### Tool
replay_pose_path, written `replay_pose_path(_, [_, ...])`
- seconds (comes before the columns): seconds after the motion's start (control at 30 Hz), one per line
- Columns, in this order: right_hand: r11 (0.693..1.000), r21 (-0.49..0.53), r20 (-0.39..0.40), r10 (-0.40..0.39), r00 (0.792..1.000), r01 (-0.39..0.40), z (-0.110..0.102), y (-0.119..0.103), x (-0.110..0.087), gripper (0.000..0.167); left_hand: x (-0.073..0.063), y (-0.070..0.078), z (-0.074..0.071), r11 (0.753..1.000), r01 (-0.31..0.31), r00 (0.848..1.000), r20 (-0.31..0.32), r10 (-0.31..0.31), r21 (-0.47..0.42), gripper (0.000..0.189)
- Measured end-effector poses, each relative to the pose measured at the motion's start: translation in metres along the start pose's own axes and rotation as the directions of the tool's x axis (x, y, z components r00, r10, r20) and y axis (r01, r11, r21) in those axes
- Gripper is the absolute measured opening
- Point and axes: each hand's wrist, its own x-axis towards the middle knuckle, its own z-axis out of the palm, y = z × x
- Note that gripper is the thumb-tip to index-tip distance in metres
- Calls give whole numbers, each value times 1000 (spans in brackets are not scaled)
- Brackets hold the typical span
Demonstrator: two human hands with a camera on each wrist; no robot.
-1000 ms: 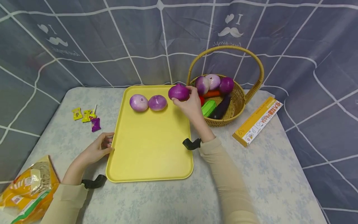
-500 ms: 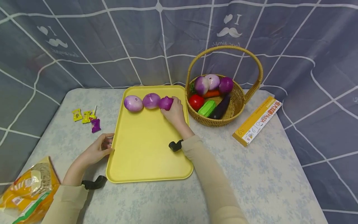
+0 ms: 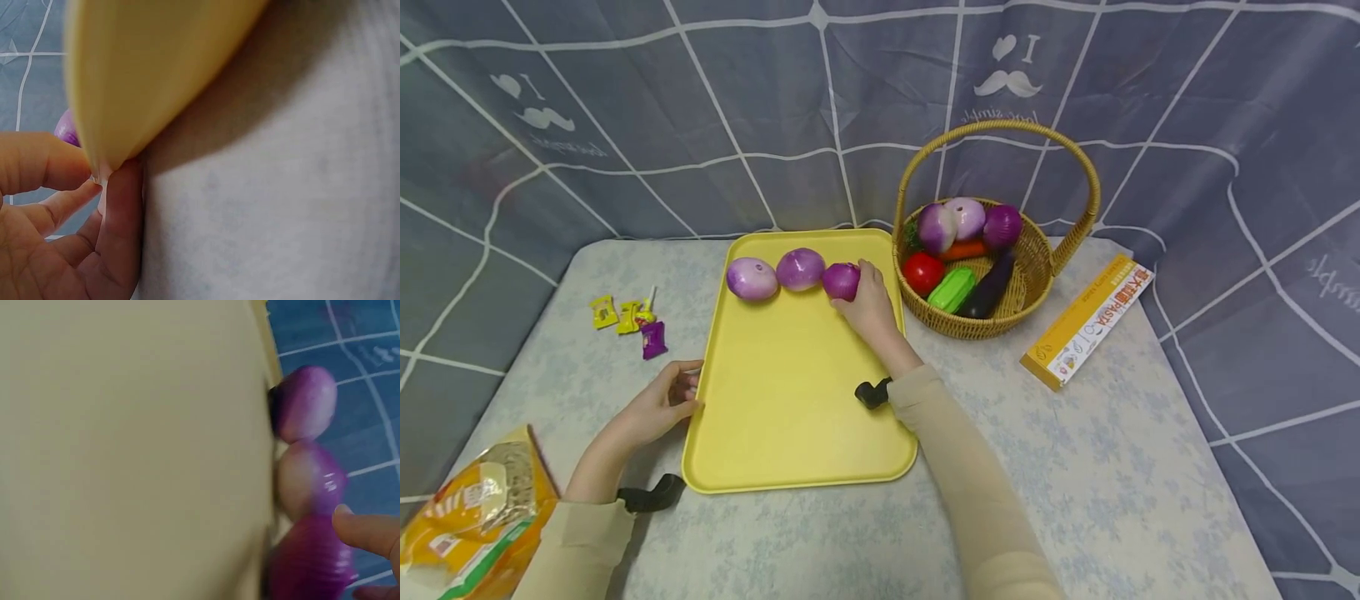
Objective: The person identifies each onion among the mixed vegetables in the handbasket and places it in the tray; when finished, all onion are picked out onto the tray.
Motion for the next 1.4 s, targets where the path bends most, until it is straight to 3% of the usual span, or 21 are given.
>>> replay_pose_path(0.13, [995, -20, -44, -101, 994, 101, -25, -14, -13, 61, -1, -1, 0, 1000, -16, 1000, -3, 16, -8, 61])
replay_pose_path(0.3, [980, 49, -192, -182, 964, 195, -66, -18, -21, 38, -1, -2, -1, 999, -31, 1000, -6, 31, -10, 60])
replay_pose_path(0.43, [977, 105, -290, -151, 945, 188, -97, -5, -19, 33, 0, -3, -1, 999, -41, 999, -3, 41, -12, 60])
replay_pose_path(0.63, [991, 96, -388, -48, 921, 92, -127, 20, -7, 39, 1, -4, -2, 999, -39, 999, 2, 39, -20, 60])
replay_pose_path(0.87, [993, 115, -385, 55, 921, -12, -135, 40, 4, 57, 1, -5, -3, 999, -43, 999, 5, 43, -31, 60])
replay_pose_path(1.13, [987, 145, -321, 118, 940, -74, -127, 43, 15, 78, 1, -4, -2, 999, -35, 999, 5, 35, -26, 60])
replay_pose_path(1.4, [982, 147, -305, 161, 939, -121, -114, 39, 27, 81, 0, -3, -2, 998, -54, 999, -5, 54, -33, 58])
